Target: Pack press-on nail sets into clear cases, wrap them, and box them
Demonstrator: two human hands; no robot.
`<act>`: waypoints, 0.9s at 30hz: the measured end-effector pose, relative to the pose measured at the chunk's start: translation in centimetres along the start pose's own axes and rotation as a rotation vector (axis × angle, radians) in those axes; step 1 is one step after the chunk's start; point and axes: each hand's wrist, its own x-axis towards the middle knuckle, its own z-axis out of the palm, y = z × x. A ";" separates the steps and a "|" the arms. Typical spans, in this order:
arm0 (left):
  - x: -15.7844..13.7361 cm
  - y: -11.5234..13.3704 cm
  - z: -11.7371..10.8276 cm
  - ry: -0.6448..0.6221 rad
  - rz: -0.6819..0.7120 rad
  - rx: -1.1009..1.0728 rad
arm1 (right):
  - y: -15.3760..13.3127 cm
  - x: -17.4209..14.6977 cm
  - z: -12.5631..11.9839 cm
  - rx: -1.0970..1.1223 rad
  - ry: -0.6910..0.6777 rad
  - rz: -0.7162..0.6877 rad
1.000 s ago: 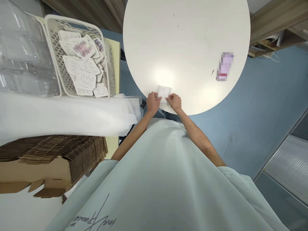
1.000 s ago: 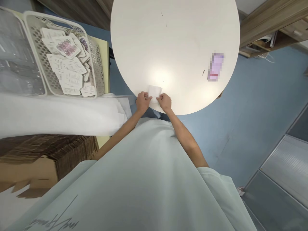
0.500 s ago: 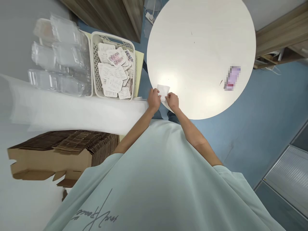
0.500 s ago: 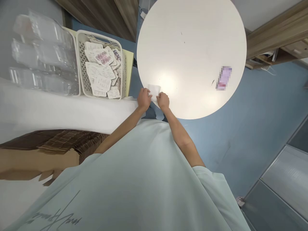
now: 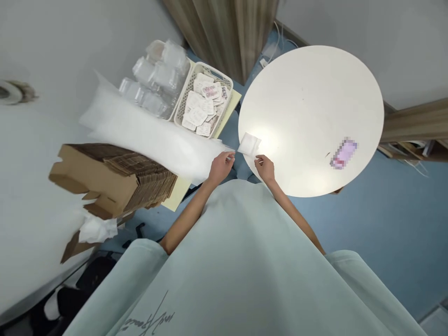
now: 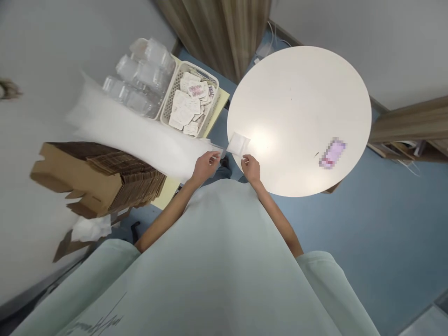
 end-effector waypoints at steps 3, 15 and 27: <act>-5.5 -0.3 -1.5 0.154 -0.101 -0.117 | 0.0 -0.9 -0.6 0.056 -0.114 -0.051; -15.4 -3.7 -7.4 0.638 -0.254 -0.139 | -5.6 -3.3 1.3 0.114 -0.258 -0.282; -19.0 -21.4 -22.5 0.522 -0.321 0.196 | -13.7 -10.4 7.8 0.061 -0.166 -0.369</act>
